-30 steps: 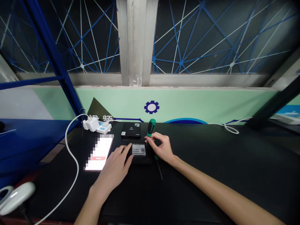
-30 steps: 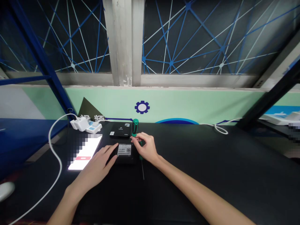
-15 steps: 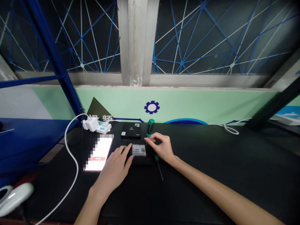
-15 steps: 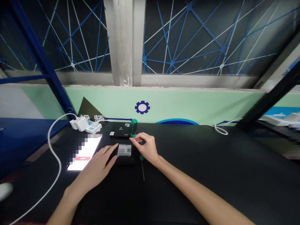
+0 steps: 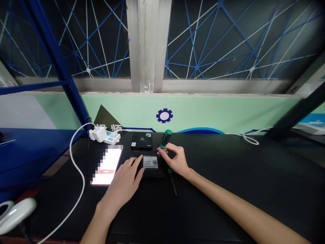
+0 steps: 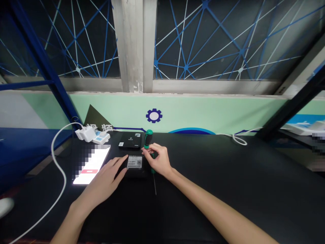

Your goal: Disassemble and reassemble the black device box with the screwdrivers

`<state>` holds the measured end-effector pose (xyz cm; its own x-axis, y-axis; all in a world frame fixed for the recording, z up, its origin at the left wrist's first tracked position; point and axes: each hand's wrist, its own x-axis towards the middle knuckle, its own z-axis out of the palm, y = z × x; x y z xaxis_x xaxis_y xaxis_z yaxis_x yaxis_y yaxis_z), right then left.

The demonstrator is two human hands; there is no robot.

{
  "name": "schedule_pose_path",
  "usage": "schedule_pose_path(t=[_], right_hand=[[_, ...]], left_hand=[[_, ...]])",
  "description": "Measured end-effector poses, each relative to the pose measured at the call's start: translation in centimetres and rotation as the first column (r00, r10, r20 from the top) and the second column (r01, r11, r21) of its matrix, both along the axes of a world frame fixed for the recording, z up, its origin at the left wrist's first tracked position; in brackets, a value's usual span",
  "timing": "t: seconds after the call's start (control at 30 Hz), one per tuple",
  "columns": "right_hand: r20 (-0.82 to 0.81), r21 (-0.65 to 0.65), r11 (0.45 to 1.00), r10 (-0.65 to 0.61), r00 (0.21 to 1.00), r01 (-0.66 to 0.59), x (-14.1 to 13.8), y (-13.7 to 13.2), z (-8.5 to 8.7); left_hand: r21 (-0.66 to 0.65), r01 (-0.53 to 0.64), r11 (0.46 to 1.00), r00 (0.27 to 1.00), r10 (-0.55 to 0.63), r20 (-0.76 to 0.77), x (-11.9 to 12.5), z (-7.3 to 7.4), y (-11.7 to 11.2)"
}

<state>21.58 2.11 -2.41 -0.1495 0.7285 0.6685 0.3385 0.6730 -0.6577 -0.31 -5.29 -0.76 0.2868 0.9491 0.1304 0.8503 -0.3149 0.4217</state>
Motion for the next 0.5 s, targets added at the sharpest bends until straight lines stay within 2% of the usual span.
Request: schedule_pose_path(t=[0.5], right_hand=[[-0.026,-0.008,0.999,-0.036,0.999,0.035,-0.01,0.27,-0.37]], left_hand=[[0.030,0.013,0.999,1.000,-0.013,-0.002,-0.11,-0.34,0.19]])
